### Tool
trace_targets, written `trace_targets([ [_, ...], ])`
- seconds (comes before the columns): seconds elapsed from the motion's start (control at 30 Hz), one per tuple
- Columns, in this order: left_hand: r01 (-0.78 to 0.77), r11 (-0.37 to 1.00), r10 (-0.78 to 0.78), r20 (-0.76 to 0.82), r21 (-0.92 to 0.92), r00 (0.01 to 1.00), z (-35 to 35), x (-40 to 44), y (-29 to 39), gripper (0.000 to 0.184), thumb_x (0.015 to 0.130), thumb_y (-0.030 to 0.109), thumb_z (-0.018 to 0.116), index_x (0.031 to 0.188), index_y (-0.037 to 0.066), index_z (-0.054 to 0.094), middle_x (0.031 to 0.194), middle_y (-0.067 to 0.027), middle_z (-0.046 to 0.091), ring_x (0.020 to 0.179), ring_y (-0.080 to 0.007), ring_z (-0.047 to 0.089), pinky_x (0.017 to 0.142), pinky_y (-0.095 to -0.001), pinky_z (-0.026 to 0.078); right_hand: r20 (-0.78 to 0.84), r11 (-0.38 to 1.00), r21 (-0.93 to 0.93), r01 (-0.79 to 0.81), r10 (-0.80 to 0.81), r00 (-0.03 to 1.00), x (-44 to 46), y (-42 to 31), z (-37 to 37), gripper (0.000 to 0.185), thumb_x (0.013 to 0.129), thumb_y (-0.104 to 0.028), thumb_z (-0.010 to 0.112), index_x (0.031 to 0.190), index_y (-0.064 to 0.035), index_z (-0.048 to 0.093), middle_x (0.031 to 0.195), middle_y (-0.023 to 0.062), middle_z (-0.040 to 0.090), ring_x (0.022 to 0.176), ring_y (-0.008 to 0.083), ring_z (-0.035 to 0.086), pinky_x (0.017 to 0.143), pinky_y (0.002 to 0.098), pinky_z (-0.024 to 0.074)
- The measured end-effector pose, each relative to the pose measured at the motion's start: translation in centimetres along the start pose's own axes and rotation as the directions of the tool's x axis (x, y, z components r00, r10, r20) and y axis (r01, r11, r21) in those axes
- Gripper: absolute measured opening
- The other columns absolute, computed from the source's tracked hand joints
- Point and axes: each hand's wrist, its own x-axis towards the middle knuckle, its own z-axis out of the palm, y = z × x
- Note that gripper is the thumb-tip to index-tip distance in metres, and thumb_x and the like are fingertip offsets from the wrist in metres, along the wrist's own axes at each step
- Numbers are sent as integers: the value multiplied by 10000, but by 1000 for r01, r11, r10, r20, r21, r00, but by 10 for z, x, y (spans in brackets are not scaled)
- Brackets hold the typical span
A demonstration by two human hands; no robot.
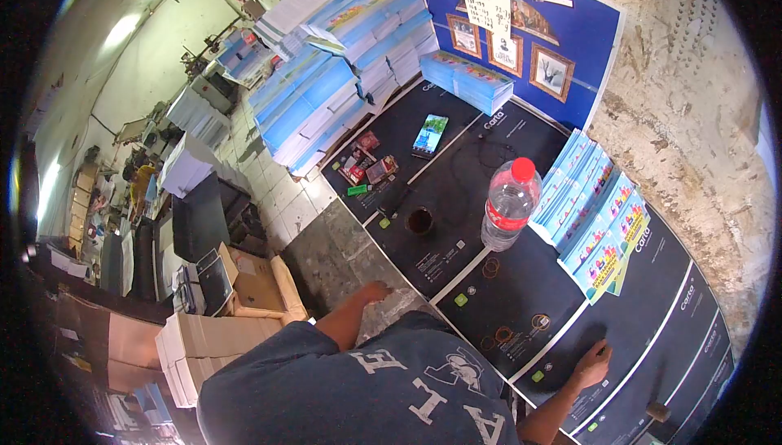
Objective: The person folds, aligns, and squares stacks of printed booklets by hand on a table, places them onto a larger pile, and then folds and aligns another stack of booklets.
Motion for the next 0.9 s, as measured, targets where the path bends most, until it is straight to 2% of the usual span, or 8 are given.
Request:
trace_targets([
  [0.03, 115, 989, -109, 71, -90, 992, -8, -6, 9, 693, 922, 576, 524, 1213, -42, 644, 1276, -294, 599, 1217, -435, 564, 1049, -451, 442, -12, 1000, 1, 5, -5, 1000, 0, 0, 0, 394, 995, -431, 492, 989, -89, 690, 897, 200, 705, 797, 433, 666, 668, 542, 496],
  [0.27, 39, 999, -39, 71, -3, 997, -4, -7, 9, 718, 923, 597, 510, 1199, -52, 644, 1280, -303, 589, 1211, -442, 559, 1043, -460, 439, -1, 1000, 1, -10, 10, 1000, 0, -6, -5, 402, 992, -434, 485, 1003, -83, 682, 932, 202, 704, 839, 433, 666, 700, 538, 499],
  [0.37, 86, 989, -81, 45, -118, 996, -7, -14, 14, 722, 918, 600, 513, 1196, -53, 643, 1276, -299, 592, 1200, -443, 563, 1038, -462, 441, 37, 1000, 2, -25, 25, 999, -1, -9, -8, 413, 992, -440, 478, 1000, -78, 676, 945, 203, 703, 851, 436, 664, 707, 540, 499],
  [0.57, 41, 996, -40, 13, -84, 999, 5, 1, 5, 695, 909, 586, 527, 1145, -53, 669, 1241, -293, 615, 1186, -435, 575, 1032, -463, 441, 35, 999, 11, -32, 31, 999, 4, 2, 3, 440, 996, -460, 461, 1006, -73, 671, 946, 206, 705, 851, 445, 662, 712, 543, 500],
  [0.63, -50, 995, 49, 12, 91, 999, 13, 7, -5, 684, 918, 577, 519, 1126, -54, 679, 1205, -301, 630, 1160, -440, 592, 1015, -465, 451, 63, 999, -4, -38, 39, 997, 5, 4, 4, 453, 998, -467, 455, 1027, -72, 675, 956, 210, 706, 863, 447, 663, 722, 548, 501],
  [0.77, -74, 989, 78, -26, 126, 997, 20, 9, -16, 697, 922, 590, 514, 1136, -53, 677, 1190, -305, 635, 1142, -447, 601, 997, -466, 463, 54, 1000, 14, -19, 18, 998, 0, -4, -4, 463, 996, -470, 456, 1050, -67, 679, 971, 215, 706, 875, 444, 665, 732, 547, 504],
  [0.87, -56, 995, 56, 13, 81, 998, 3, -11, 0, 723, 922, 605, 515, 1145, -65, 670, 1190, -308, 635, 1138, -449, 603, 993, -464, 466, -35, 1000, 14, 16, -15, 999, -1, -1, 0, 427, 990, -444, 479, 972, -65, 675, 914, 200, 710, 806, 423, 675, 678, 542, 507],
  [0.9, 43, 997, -41, 21, -62, 999, -10, -25, 15, 731, 918, 611, 519, 1145, -69, 669, 1194, -309, 633, 1142, -448, 602, 993, -463, 466, 2, 1000, 4, -6, 6, 1000, -1, 0, -1, 445, 992, -457, 471, 1025, -65, 678, 955, 210, 707, 847, 433, 671, 710, 542, 507],
])
